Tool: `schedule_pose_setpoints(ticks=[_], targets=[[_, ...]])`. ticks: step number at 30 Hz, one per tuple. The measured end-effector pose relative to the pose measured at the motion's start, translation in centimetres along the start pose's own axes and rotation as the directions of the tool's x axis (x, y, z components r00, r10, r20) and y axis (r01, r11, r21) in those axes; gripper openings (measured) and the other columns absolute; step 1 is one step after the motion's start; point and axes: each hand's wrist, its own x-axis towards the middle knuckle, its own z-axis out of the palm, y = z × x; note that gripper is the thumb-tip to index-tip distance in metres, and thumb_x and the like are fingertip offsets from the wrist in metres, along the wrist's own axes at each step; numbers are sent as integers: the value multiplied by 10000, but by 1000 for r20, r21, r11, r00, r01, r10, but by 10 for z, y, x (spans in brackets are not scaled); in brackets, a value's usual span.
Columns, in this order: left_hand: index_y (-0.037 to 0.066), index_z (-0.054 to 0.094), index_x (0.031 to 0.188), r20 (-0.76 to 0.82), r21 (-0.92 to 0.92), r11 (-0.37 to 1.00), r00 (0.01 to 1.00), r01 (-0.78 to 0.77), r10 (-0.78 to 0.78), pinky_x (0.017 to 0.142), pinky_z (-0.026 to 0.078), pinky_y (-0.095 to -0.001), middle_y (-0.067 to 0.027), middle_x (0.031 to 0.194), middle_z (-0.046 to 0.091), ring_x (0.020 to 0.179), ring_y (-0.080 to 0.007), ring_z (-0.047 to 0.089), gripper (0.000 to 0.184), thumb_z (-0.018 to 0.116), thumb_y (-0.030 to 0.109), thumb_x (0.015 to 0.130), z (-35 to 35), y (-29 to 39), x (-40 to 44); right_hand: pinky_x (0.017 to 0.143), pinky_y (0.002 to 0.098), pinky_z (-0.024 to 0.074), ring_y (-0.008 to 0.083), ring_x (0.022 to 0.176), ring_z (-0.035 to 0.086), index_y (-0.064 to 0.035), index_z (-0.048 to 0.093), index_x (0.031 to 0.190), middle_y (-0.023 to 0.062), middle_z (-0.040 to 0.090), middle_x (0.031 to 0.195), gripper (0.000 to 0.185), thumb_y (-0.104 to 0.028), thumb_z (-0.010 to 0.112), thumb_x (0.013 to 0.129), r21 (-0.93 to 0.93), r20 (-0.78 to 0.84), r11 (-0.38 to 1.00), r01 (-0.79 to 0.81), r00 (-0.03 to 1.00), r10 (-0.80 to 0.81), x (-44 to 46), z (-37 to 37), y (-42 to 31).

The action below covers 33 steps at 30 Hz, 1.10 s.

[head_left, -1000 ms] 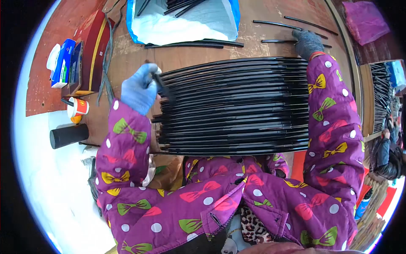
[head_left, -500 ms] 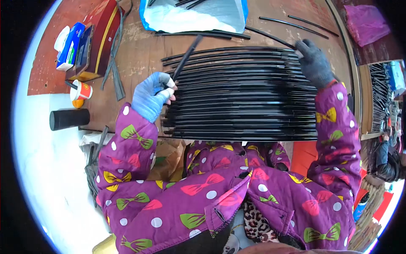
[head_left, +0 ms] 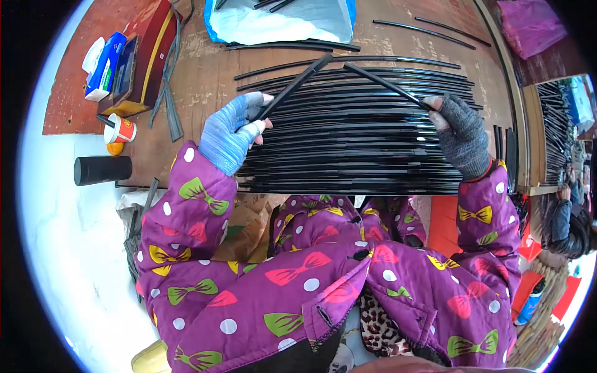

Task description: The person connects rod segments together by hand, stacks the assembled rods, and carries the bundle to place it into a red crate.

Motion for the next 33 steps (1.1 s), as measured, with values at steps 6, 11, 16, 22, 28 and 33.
schedule_pose_setpoints(ticks=[6, 11, 16, 22, 28, 33], targets=[[17, 517, 1139, 83, -122, 991, 994, -62, 72, 594, 484, -203, -81, 880, 555, 670, -104, 555, 347, 384, -43, 824, -2, -1, 2, 613, 306, 446, 241, 688, 570, -48, 570, 988, 118, 562, 779, 213, -21, 551, 777, 38, -13, 997, -64, 998, 65, -13, 3, 2], [6, 490, 1158, 40, -242, 967, 995, -77, 90, 698, 519, -274, -139, 938, 549, 775, -200, 601, 398, 332, -88, 805, -7, -2, 8, 632, 306, 452, 252, 701, 575, -33, 569, 983, 117, 569, 792, 198, -35, 542, 787, 36, -29, 994, -101, 994, 102, -21, 3, 1], [23, 504, 1127, -113, -14, 978, 972, -210, 207, 781, 502, -273, -120, 964, 547, 806, -194, 593, 397, 405, -137, 778, -9, -4, 12, 663, 302, 453, 248, 732, 580, -22, 577, 968, 125, 576, 801, 186, -35, 534, 788, 72, -24, 981, -179, 983, 181, -27, 5, 0], [48, 587, 968, 23, 991, 61, 608, -117, 794, 709, 449, -345, -118, 854, 562, 793, -310, 549, 263, 636, 118, 719, -3, 14, 11, 651, 291, 448, 229, 714, 575, -11, 580, 957, 115, 574, 783, 175, -36, 532, 790, 95, -42, 978, -187, 981, 191, -28, 7, -14], [60, 578, 990, -30, 843, 454, 817, -289, 576, 703, 454, -350, -134, 830, 572, 784, -293, 570, 232, 571, 77, 759, 0, -7, 11, 633, 290, 445, 231, 690, 573, -23, 576, 965, 118, 573, 779, 191, -35, 532, 780, 75, 39, 973, -219, 976, 216, -26, 4, -23], [69, 575, 1049, 74, 807, 494, 886, -323, 458, 673, 455, -331, -139, 833, 578, 771, -290, 580, 271, 535, 58, 781, 9, 2, 3, 635, 295, 445, 242, 700, 578, -28, 578, 966, 124, 573, 783, 198, -26, 531, 773, 91, 38, 975, -201, 979, 198, -26, 4, -30]])
